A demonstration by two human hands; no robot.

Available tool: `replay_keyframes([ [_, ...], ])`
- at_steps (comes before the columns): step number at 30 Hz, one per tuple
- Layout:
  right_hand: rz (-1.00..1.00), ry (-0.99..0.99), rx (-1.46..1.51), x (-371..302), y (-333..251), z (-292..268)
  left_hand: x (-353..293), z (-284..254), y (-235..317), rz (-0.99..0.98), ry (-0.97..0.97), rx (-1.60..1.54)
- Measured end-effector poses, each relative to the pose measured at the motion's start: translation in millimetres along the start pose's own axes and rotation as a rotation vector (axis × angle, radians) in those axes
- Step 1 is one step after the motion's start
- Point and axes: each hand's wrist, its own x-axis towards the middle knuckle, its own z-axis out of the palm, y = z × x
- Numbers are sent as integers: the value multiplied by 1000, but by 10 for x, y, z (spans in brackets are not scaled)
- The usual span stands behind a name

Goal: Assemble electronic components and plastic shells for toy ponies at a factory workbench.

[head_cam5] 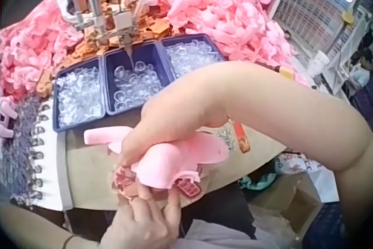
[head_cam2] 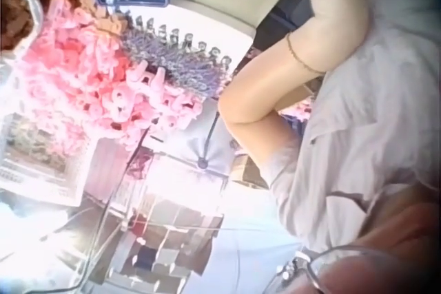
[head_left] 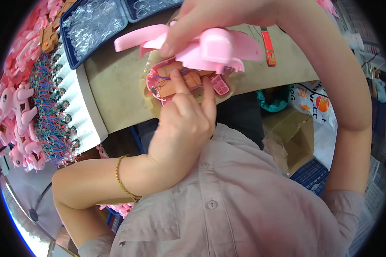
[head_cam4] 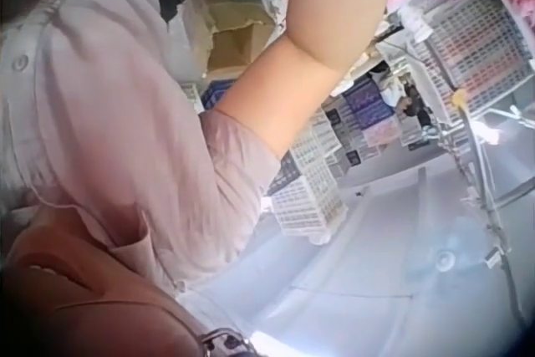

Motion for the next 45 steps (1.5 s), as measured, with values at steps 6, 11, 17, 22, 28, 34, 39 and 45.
replay_keyframes([
  [6, -324, 450, -29, 55, 242, 511, -110, 166, 167, -105, 56, 164],
  [11, -435, 542, -381, 90, -96, 618, -150, 187, 239, -58, -38, 152],
  [17, -640, 372, -871, 292, -69, 536, -422, 281, 104, -316, 222, -725],
  [22, -521, 439, -928, 199, 69, 619, -912, 386, -107, -269, 202, -1321],
  [28, -583, 499, -889, 262, 45, 640, -743, 634, -176, -675, 406, -1051],
  [34, -523, 467, -900, 247, 59, 632, -753, 652, -133, -618, 367, -985],
  [39, -487, 473, -877, 215, 34, 638, -425, 531, -472, -605, 439, -1098],
  [45, -631, 655, -782, 127, 180, 715, -28, 300, -620, -416, 294, -1347],
])
